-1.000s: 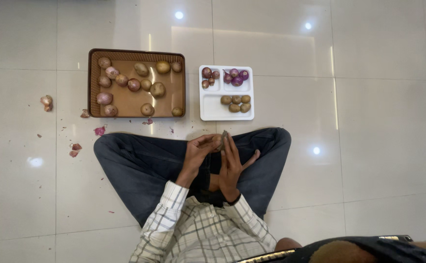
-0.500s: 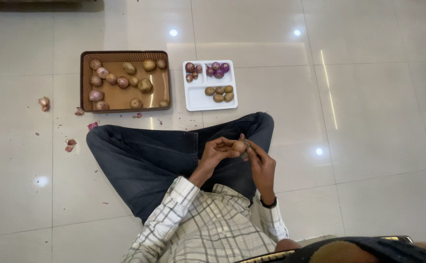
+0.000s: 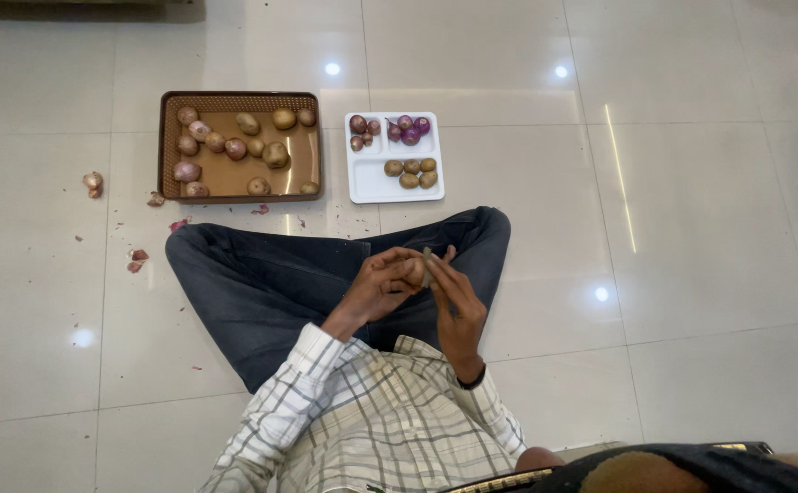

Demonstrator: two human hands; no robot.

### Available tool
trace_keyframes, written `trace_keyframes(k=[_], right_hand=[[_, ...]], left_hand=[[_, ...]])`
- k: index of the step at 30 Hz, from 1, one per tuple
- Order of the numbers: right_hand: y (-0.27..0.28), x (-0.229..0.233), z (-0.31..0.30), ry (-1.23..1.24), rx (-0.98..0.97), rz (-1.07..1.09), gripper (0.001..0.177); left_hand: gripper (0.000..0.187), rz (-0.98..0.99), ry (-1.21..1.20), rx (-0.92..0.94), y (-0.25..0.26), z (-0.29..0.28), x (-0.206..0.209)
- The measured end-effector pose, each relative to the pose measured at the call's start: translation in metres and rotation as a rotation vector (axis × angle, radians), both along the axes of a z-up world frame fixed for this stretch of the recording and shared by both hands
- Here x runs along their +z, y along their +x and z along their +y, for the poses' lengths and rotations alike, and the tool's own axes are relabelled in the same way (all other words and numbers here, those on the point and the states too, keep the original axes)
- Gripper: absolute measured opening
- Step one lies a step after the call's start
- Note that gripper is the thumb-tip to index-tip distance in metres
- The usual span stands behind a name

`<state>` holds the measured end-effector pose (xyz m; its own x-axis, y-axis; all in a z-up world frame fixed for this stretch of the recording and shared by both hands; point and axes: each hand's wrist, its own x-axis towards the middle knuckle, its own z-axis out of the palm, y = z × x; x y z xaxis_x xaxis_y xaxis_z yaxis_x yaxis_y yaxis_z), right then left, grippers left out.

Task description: The person sits cross-legged on a tiled floor and peels potatoes by hand. They remove the skin from each potato and place the peeled items into a white tray while discarding the peels onto the floor.

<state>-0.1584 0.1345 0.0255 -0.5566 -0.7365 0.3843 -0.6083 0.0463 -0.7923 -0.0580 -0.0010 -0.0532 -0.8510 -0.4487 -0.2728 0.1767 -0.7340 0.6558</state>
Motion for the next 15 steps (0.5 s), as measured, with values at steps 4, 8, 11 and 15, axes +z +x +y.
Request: trace_keyframes(k=[4, 8, 11, 15], right_hand=[[0.019, -0.011, -0.026, -0.134, 0.228, 0.276, 0.035], [0.041, -0.022, -0.058, -0.208, 0.402, 0.296, 0.037], [0.061, -0.034, -0.08, -0.18, 0.429, 0.194, 0.034], [0.074, -0.064, -0.105, 0.153, 0.422, -0.635, 0.032]], left_hand=[[0.03, 0.047, -0.103, -0.037, 0.055, -0.025, -0.014], [0.032, -0.153, -0.129, 0.087, 0.102, -0.042, -0.015], [0.029, -0.267, -0.205, 0.247, 0.119, -0.046, -0.007], [0.033, -0.409, -0.515, 0.488, 0.133, -0.045, 0.017]])
